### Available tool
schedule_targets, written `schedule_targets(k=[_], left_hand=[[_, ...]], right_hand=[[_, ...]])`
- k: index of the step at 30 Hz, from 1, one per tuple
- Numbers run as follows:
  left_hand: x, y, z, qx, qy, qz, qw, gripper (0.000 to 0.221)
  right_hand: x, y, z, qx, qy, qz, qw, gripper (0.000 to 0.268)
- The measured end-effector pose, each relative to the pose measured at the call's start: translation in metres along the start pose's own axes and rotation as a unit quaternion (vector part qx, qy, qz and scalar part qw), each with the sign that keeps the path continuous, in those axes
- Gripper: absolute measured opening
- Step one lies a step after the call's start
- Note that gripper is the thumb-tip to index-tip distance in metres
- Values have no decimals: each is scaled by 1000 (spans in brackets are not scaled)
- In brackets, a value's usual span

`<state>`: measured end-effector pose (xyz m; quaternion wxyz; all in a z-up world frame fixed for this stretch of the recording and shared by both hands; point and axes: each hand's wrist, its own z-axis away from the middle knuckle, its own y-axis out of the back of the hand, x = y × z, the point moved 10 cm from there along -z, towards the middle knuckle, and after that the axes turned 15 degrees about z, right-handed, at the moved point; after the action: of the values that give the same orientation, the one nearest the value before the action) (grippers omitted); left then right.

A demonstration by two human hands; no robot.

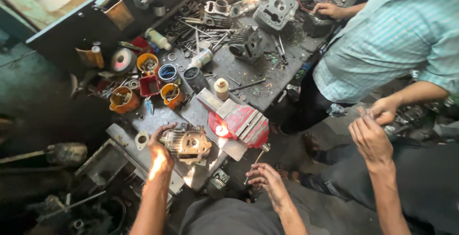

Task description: The person secures a metal engine cylinder head in a bench vise and uses a screwdriver to scrape and clean the surface. They rotate the part to access different areas and continue scraping while another person works nearby.

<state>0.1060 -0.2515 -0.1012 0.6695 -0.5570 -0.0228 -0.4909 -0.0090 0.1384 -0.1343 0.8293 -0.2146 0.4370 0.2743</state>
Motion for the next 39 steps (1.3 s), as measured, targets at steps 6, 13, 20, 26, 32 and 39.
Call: schedule_targets(k=[6, 13, 20, 26, 32, 39], left_hand=[[49, 3, -47, -8, -85, 28, 996, 33], [62, 49, -62, 79, -64, 196, 975, 23], [19, 30, -35, 98, 14, 92, 991, 30], [57, 59, -43, 99, -125, 46, 986, 21], [49, 118, -61, 111, -49, 93, 988, 22], [79, 119, -19, 94, -72, 19, 993, 18]], right_hand=[[10, 4, -5, 48, 22, 24, 998, 33], [17, 33, -8, 207, 68, 41, 975, 28], [24, 41, -25, 329, 57, 65, 940, 31], [41, 23, -48, 312, 112, 91, 939, 40], [102, 14, -76, 306, 3, 80, 949, 36], [127, 20, -93, 346, -14, 25, 938, 33]])
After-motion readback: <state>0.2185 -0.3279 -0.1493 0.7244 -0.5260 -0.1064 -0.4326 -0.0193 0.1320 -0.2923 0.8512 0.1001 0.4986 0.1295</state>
